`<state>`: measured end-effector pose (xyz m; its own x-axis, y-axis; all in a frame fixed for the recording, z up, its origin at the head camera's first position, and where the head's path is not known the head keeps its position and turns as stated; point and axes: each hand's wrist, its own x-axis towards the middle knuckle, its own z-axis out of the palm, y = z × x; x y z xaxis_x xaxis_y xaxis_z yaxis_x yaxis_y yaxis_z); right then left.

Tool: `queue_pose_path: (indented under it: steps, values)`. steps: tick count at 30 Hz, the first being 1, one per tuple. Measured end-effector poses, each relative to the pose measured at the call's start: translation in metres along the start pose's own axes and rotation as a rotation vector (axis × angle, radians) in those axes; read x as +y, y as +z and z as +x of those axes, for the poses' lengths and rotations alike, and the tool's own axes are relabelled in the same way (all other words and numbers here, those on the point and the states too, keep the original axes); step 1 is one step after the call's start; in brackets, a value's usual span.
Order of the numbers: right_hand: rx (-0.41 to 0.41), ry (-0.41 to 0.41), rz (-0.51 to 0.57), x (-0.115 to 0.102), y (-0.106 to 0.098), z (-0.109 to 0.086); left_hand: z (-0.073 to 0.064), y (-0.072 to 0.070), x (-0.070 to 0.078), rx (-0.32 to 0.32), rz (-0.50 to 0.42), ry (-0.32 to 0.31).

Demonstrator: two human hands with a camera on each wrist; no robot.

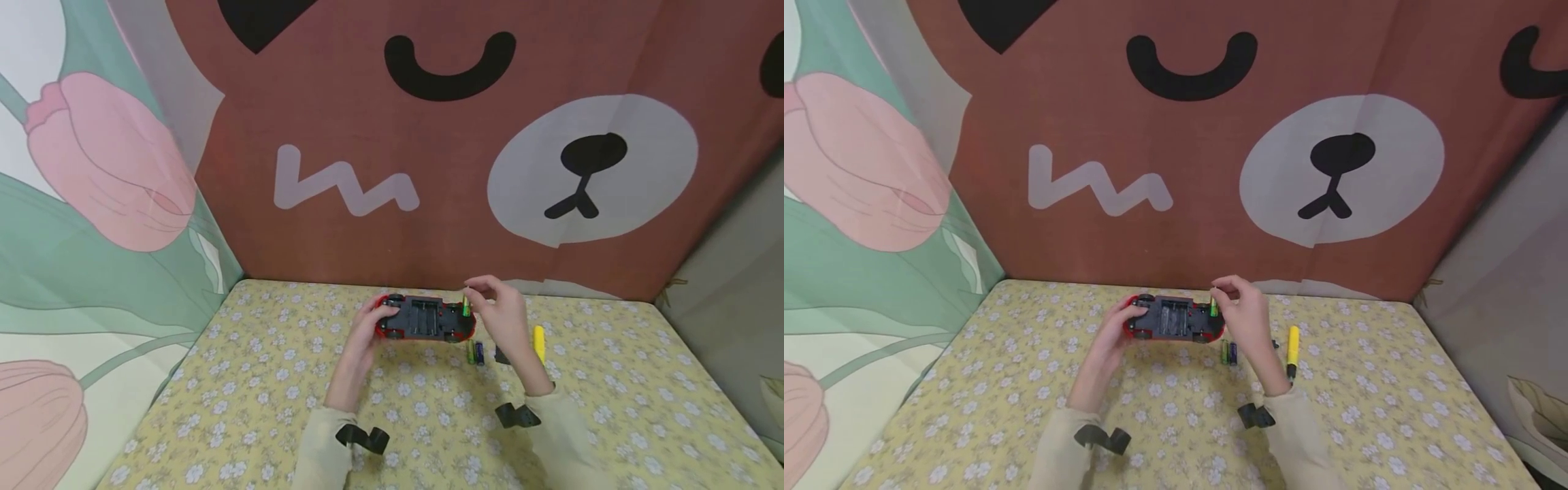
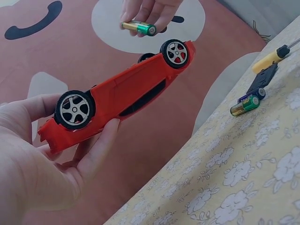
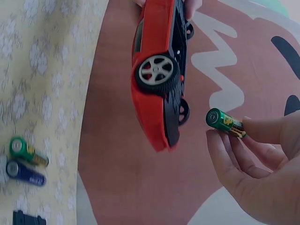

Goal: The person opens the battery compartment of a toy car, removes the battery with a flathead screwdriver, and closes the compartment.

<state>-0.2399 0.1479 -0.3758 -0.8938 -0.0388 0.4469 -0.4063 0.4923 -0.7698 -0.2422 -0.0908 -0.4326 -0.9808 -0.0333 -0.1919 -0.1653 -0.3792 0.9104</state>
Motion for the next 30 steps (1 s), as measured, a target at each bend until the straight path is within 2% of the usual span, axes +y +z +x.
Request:
queue_pose_path:
  steps: [9,23,30]
  values:
    - [-0.017,0.123,0.04,0.011,-0.013,0.003,-0.001,0.002,0.003,-0.014,0.005,0.003]
    - [0.01,0.181,0.047,0.033,-0.021,-0.003,0.001,0.006,-0.001,-0.016,0.006,0.009]
    - [0.024,0.261,0.067,0.042,-0.025,-0.007,0.0,0.007,-0.005,-0.019,0.009,0.017]
